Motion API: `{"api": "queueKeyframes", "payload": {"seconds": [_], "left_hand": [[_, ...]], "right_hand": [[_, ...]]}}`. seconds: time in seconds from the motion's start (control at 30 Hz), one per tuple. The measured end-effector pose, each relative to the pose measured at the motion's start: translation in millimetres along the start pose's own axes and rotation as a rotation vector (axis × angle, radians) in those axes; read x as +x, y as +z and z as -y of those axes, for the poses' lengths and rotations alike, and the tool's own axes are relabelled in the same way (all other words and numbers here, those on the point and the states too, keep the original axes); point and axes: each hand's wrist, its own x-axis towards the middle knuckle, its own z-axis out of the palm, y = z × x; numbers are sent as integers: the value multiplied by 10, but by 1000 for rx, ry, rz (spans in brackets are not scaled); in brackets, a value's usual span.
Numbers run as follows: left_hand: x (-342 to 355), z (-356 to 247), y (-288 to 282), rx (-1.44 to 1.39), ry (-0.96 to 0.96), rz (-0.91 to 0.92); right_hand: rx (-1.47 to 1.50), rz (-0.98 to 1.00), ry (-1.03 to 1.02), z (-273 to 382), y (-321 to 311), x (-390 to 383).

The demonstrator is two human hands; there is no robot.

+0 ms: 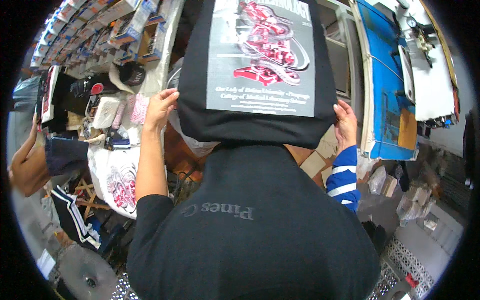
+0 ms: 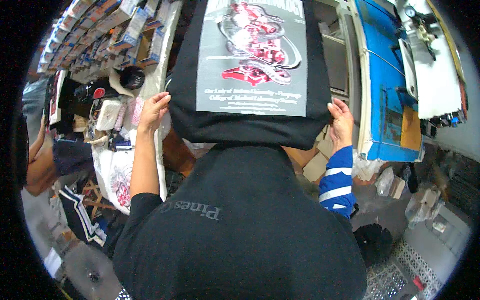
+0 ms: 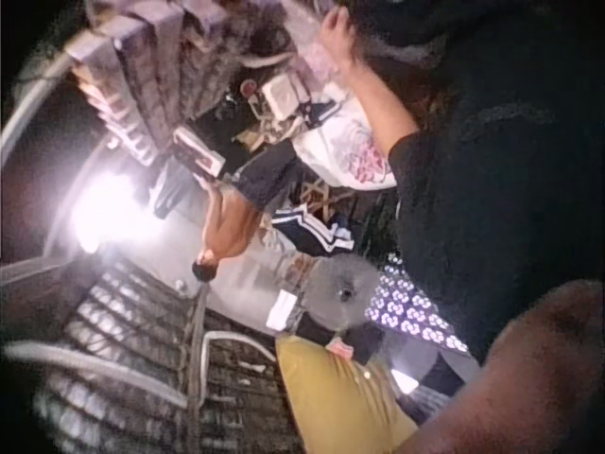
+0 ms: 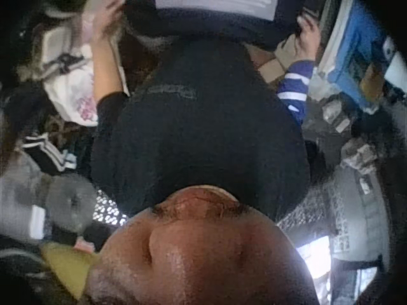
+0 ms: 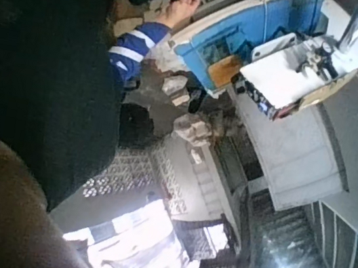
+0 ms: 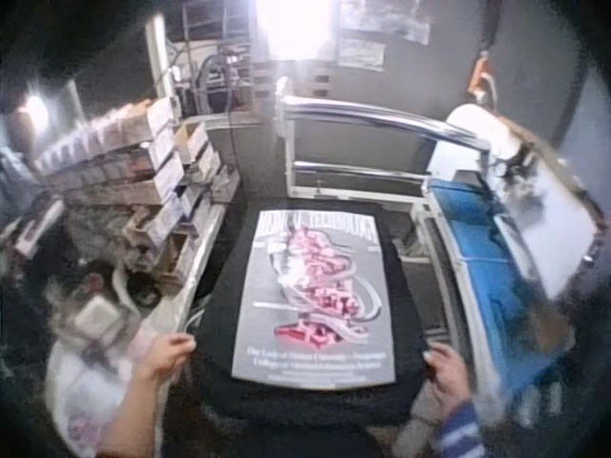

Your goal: The person places a black t-shirt on a heat press, aligns a printed transfer sheet on the back, and operates the press. They repeat the process for a second t-shirt, handling the garments and transfer sheets by hand.

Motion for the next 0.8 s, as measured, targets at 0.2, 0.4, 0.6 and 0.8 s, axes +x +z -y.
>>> {"api": "queueKeyframes", "payload": {"seconds": [0.2, 0.4, 0.6, 0.8], "left_hand": [[84, 96, -69, 69, -40, -111], [20, 32, 268, 739, 216, -312], [-95, 166, 1073, 1042, 898, -172], [-80, 274, 1185, 1077, 935, -198]], "right_hand": [[20, -26, -7, -37, 52, -12], [-707, -257, -226, 92, 339, -192], [-1127, 37, -1004, -117, 893, -476], [-1164, 2, -1022, -254, 1014, -505]]}}
